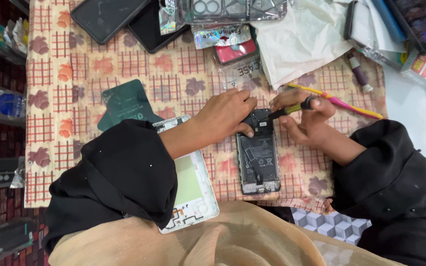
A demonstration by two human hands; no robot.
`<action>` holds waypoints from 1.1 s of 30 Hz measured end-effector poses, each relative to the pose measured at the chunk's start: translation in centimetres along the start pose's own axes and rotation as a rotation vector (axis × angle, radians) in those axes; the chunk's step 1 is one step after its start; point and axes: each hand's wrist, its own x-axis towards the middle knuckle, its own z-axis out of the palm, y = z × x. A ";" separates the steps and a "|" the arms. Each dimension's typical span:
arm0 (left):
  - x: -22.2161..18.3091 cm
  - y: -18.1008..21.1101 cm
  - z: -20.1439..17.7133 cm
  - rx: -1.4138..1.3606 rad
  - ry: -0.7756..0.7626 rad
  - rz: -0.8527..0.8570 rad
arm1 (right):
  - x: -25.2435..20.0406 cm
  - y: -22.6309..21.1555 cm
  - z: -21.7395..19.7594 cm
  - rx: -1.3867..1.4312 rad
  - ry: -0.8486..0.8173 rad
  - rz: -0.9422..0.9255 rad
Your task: The person disassembles a smartphone by removing screws and internal components. They use a screwdriver to remove screws from a metal plate and a toothbrush to clean the interior. The motherboard and other parts are removed and placed on the table.
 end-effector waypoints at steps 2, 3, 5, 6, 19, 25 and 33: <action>0.1 -0.1 0.0 0.003 -0.002 0.002 | 0.4 -0.5 0.0 0.092 -0.022 -0.023; 0.1 -0.1 0.0 0.001 -0.008 -0.004 | 0.5 -0.7 0.0 0.139 -0.033 -0.034; 0.1 -0.2 0.1 0.004 -0.008 -0.011 | 0.4 -1.3 -0.1 0.159 -0.224 0.289; 0.1 -0.1 0.2 0.010 -0.005 -0.011 | 0.2 -1.5 0.0 0.169 -0.320 0.452; -0.5 0.2 -1.3 0.115 -0.007 0.091 | -0.3 -1.4 0.8 0.124 -0.008 0.012; -1.1 -0.6 -1.7 0.087 -0.067 0.148 | -2.3 -0.2 0.5 -0.122 0.118 0.088; -1.5 0.8 -0.2 0.140 -0.004 0.070 | -1.2 -0.4 0.7 -0.031 0.030 0.064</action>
